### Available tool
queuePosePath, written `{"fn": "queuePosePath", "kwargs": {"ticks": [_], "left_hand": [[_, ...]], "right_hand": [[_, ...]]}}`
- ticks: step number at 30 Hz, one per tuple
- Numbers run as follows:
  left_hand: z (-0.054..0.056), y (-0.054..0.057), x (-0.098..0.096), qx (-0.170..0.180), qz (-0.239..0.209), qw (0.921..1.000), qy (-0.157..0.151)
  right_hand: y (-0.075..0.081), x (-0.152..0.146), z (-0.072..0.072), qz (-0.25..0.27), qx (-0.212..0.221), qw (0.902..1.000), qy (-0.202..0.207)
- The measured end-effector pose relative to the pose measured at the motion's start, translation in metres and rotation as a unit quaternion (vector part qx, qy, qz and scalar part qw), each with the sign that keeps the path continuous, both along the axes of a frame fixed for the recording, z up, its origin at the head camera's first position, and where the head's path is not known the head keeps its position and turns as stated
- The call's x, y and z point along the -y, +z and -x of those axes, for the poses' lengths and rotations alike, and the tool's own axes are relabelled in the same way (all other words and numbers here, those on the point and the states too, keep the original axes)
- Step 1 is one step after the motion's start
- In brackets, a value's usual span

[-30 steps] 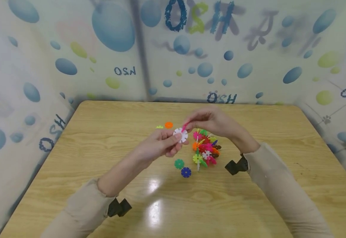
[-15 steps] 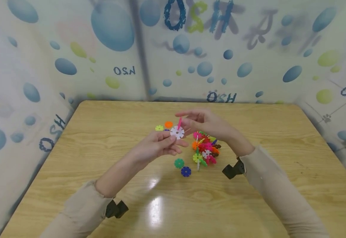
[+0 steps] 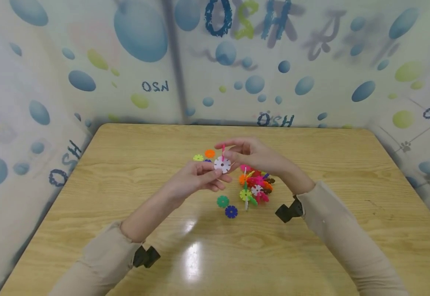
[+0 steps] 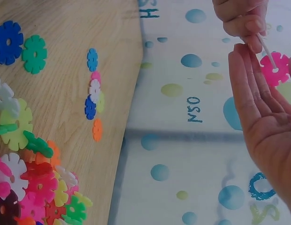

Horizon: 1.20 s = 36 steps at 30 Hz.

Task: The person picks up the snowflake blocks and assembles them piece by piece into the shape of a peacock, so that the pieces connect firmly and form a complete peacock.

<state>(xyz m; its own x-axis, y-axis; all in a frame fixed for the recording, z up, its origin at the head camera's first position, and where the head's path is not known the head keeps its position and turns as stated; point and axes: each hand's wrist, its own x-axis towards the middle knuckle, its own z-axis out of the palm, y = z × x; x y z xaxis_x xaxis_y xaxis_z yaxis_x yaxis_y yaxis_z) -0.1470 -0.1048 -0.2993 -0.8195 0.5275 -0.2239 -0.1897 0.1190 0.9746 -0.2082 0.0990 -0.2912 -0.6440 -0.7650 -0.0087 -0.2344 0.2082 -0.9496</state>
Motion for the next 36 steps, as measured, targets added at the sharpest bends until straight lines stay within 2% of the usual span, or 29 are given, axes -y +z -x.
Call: {"fn": "queuePosePath", "kwargs": {"ticks": [13, 22, 30, 33, 35, 36], "left_hand": [[0.004, -0.001, 0.001, -0.005, 0.031, 0.9987, 0.040], [0.010, -0.005, 0.001, -0.028, 0.075, 0.9956, 0.048], [0.023, -0.014, 0.014, -0.045, 0.108, 0.9920, 0.047], [0.032, -0.024, 0.026, -0.076, 0.148, 0.9848, 0.051], [0.040, -0.035, 0.037, -0.104, 0.213, 0.9704, 0.049], [0.044, -0.042, 0.041, -0.114, 0.253, 0.9596, 0.046]], "right_hand": [[0.000, -0.001, 0.000, -0.026, 0.026, 0.9993, -0.012], [0.001, 0.004, -0.001, -0.035, 0.050, 0.9977, -0.028], [-0.007, 0.005, 0.003, -0.025, 0.063, 0.9972, -0.031], [-0.009, 0.003, 0.004, -0.016, 0.073, 0.9964, -0.040], [-0.010, 0.002, 0.005, -0.013, 0.079, 0.9958, -0.045], [-0.011, 0.001, 0.005, -0.013, 0.079, 0.9956, -0.047]]}}
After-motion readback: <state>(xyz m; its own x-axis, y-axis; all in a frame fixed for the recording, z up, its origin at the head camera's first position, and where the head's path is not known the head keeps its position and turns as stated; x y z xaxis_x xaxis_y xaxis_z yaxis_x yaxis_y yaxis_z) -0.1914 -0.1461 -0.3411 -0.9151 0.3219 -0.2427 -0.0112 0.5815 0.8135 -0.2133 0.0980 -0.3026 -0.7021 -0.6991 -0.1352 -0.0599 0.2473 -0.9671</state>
